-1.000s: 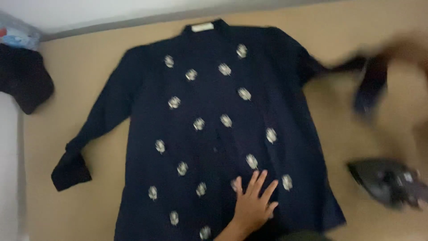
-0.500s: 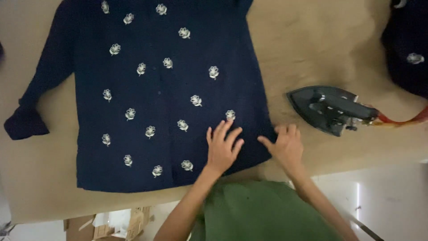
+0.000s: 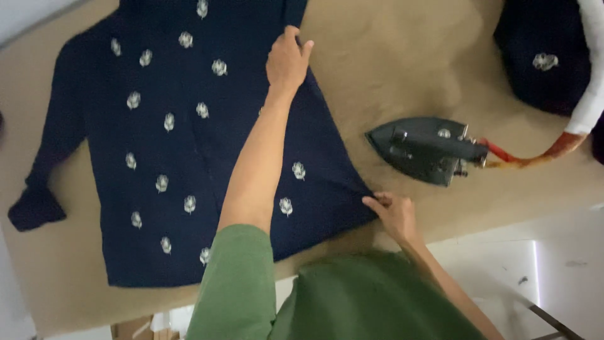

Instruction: Ironing a dark blue patterned shirt on an industrial pressing table and buttoning it.

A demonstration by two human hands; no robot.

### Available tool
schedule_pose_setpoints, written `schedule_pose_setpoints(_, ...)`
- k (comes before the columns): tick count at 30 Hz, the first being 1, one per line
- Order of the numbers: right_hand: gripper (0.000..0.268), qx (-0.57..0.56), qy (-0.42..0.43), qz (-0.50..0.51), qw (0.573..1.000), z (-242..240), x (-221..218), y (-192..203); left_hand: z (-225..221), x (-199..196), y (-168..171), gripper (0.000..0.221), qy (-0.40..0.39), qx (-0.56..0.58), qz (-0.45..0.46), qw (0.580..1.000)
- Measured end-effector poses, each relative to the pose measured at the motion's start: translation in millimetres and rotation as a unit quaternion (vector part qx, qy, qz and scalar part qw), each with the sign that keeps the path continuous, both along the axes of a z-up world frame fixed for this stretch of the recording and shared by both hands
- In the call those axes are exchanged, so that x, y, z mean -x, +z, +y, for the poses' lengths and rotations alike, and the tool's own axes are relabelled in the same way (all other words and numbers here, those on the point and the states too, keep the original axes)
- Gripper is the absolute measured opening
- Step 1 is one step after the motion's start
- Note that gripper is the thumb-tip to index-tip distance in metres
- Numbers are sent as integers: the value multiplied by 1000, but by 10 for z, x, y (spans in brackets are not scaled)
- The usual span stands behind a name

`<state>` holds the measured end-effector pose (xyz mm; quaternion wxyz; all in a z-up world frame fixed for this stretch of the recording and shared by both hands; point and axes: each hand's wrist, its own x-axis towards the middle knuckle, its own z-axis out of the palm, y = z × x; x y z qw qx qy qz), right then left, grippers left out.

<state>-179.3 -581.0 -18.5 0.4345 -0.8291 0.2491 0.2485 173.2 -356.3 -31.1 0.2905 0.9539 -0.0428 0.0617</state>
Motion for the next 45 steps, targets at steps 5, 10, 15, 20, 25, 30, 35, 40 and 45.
schedule_pose_setpoints(5,37,-38,23,21,999,-133,-11,-48,-62,-888,-347,62,49,-153,73,984)
schedule_pose_setpoints(10,36,9,18,81,996,-43,68,-9,-187,-1239,-839,21,74,-219,-101,968)
schedule_pose_setpoints(15,51,236,234,-97,938,-224,431,-633,-222,-1084,-621,21,93,-153,-70,981)
schedule_pose_setpoints(20,57,279,353,85,889,-570,148,-170,-149,-150,-65,31,118,39,-27,992)
schedule_pose_setpoints(25,68,501,366,-282,732,-583,-1044,1140,-305,2443,170,56,-17,-24,-42,999)
schedule_pose_setpoints(30,71,219,392,0,893,-123,-1620,1409,-761,3839,-263,71,-135,-97,-55,984)
schedule_pose_setpoints(35,72,140,352,-89,921,704,-2120,1274,-860,3998,-397,86,-118,-130,-75,982)
schedule_pose_setpoints(40,83,242,408,-181,861,1349,-3684,140,-876,4070,-436,94,-141,-129,-75,979)
schedule_pose_setpoints(45,70,132,362,-159,909,1267,-3518,302,-826,4121,-463,97,-185,-17,-21,982)
